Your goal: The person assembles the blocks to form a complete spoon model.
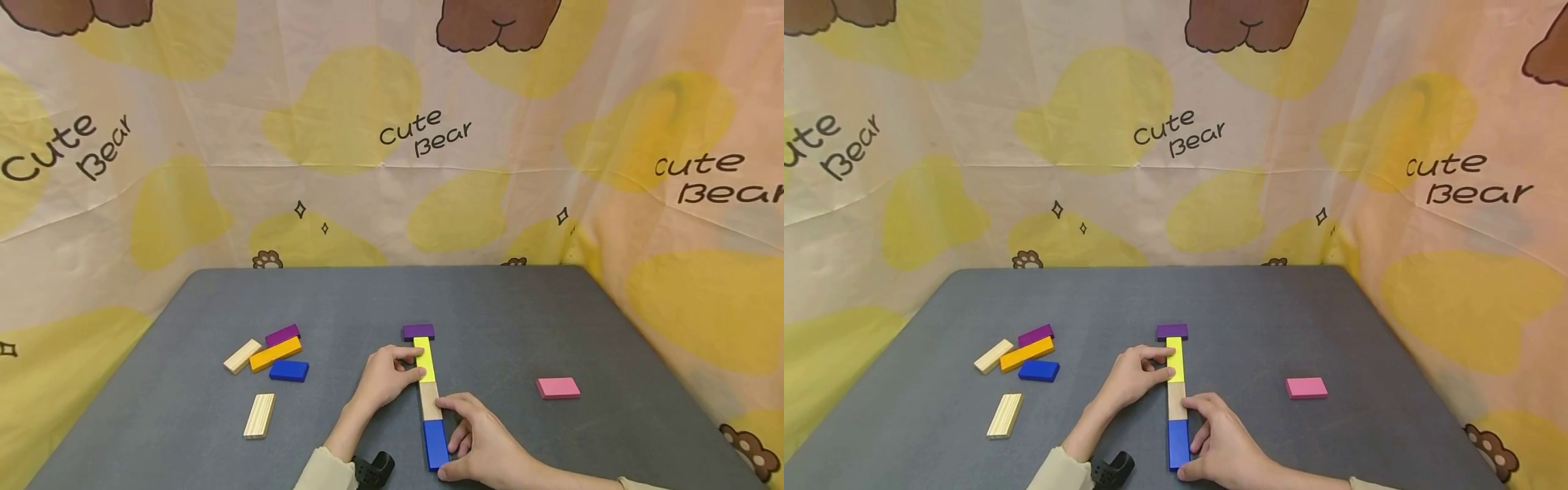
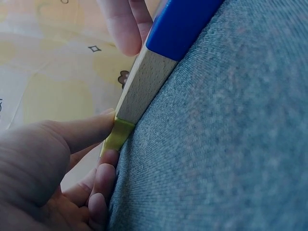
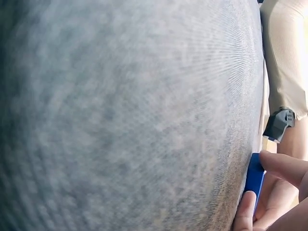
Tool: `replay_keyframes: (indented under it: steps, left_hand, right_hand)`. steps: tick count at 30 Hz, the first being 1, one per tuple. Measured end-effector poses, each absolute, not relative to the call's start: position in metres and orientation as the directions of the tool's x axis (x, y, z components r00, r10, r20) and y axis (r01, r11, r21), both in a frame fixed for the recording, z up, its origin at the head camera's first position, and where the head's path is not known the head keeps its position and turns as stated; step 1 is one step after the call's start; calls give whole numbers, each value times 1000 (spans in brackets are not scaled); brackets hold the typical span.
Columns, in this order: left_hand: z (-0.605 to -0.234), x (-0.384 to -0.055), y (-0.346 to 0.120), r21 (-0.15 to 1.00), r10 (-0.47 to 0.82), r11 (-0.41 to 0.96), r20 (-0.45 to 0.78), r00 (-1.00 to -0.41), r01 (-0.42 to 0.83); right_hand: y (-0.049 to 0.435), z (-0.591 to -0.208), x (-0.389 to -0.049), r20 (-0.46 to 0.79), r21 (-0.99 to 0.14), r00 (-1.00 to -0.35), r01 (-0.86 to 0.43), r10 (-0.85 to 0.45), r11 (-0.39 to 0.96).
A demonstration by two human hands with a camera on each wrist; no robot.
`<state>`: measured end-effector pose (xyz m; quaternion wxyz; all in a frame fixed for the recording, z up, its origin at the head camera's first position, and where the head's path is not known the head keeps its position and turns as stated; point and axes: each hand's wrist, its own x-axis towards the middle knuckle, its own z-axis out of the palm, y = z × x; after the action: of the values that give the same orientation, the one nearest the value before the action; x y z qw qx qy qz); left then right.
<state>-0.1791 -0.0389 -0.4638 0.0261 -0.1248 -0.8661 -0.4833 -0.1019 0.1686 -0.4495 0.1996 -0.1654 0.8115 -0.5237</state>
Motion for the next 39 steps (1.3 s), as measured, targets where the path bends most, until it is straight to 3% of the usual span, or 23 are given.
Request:
replay_keyframes:
  steps: [13,23,28,33,39]
  left_hand:
    - [-465,-179,-39,823,192,508,180,-965,255]
    - [-468,-181,-37,818,189,521,166,-968,242]
    - [-469,-181,-38,819,191,517,172,-966,248]
    - [-469,-182,-39,817,194,522,168,-966,247]
    - [-469,-182,-39,814,203,522,170,-964,254]
  right_hand:
    - [170,-450,-102,-138,-912,-868,-77,-477,403]
    - [172,-439,-106,-197,-909,-841,-37,-505,416]
    - [171,-426,-118,-141,-859,-829,-170,-542,483]
    - [172,-424,-138,-34,-743,-862,-317,-506,589]
    - [180,-427,-152,73,-698,-848,-419,-524,581]
